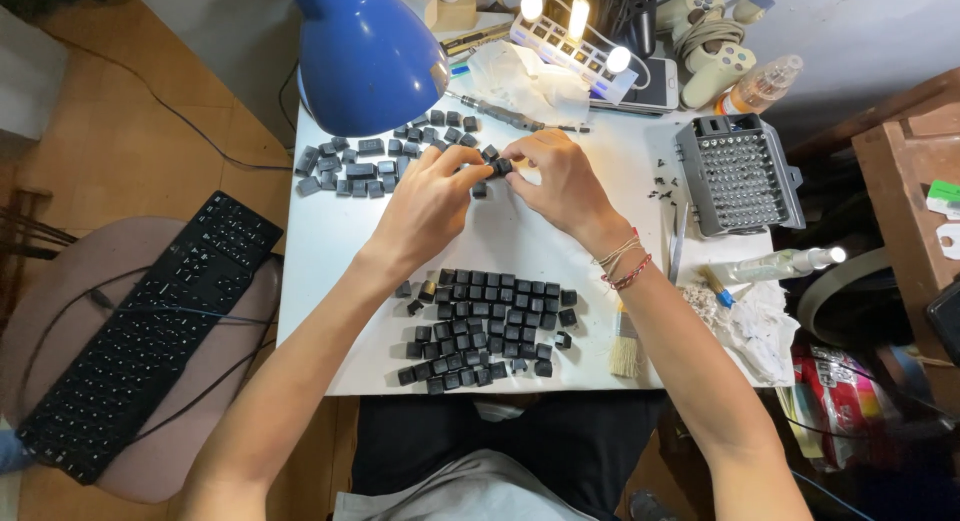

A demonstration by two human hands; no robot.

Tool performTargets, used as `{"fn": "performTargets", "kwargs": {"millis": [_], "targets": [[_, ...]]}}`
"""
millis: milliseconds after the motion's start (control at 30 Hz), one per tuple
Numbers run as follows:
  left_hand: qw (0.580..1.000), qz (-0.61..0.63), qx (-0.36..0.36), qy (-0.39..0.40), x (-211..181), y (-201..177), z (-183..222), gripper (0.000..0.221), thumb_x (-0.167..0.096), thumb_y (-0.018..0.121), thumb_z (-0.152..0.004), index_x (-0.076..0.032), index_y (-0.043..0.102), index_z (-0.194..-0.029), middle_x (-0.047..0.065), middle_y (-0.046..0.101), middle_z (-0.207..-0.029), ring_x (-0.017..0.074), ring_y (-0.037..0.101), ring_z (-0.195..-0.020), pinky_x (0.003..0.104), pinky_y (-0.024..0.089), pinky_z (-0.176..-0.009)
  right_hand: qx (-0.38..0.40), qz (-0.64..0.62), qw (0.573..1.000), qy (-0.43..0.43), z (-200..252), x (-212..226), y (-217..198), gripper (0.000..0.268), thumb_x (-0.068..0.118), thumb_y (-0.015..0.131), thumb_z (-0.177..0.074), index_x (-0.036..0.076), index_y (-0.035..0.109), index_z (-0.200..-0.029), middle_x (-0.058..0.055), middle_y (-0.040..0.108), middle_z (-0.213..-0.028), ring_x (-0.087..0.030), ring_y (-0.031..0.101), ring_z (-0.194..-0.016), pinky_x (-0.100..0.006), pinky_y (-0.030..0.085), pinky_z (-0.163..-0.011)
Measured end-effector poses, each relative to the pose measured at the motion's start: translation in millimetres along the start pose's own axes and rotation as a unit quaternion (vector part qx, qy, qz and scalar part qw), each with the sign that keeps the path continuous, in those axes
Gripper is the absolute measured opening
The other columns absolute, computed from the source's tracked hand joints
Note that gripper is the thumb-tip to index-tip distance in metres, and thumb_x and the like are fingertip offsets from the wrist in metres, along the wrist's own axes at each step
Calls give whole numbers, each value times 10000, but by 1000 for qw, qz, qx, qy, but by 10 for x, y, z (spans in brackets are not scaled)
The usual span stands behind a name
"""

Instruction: The person is manually installing keycaps onto a mechanical keyboard base by picking them from a pile and pressing them onto the switches.

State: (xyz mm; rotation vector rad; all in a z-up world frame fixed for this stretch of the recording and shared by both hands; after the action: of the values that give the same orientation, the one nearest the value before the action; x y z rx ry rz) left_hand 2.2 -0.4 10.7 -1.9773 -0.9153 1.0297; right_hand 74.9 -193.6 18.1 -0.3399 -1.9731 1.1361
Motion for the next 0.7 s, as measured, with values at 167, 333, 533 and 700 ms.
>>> {"fn": "performTargets", "kwargs": {"millis": [167, 333, 533, 700], "targets": [[993, 97, -24, -55, -61, -390, 283, 321, 71, 719, -865, -111, 755, -1127, 64, 689, -1113, 283, 671, -920, 327, 551, -721, -4, 10, 1000, -14, 87, 232, -126, 252, 65, 782, -879, 90, 739, -1126, -103, 727, -999, -217, 669, -900, -324, 590, -806], [977, 162, 27, -139, -122, -854, 826, 233, -31, 747, -906, -124, 753, -1119, 58, 715, -1050, 236, 678, -878, 303, 580, -729, 42, -41, 996, -62, 212, 741, -28, 186, 92, 790, -872, 118, 759, -1053, -79, 726, -940, -225, 653, -868, -338, 558, -811], [958, 201, 85, -187, -253, -1089, 1232, 270, -23, 726, -868, -84, 733, -1131, 130, 726, -1110, 357, 707, -988, 426, 613, -796, 176, -83, 974, -118, 349, 1277, 133, 164, 86, 779, -838, 91, 770, -1002, -123, 765, -930, -284, 685, -889, -390, 553, -841], [969, 160, 81, -168, -229, -986, 1357, 269, -59, 716, -911, -135, 725, -1169, 68, 707, -1144, 321, 678, -1072, 421, 582, -903, 231, 30, 966, -108, 337, 1434, 232, 160, 166, 806, -808, 150, 780, -965, -75, 763, -907, -249, 681, -899, -355, 539, -812]]}}
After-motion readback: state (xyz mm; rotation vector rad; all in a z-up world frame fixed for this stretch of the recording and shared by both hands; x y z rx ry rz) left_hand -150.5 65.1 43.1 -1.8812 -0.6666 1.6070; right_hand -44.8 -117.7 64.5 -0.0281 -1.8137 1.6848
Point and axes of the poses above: each hand's wrist, its own z-axis away from the middle knuckle, its own y-axis out of the palm, x = y × z, the point moved 1 cm from there along -z, towards the middle knuckle
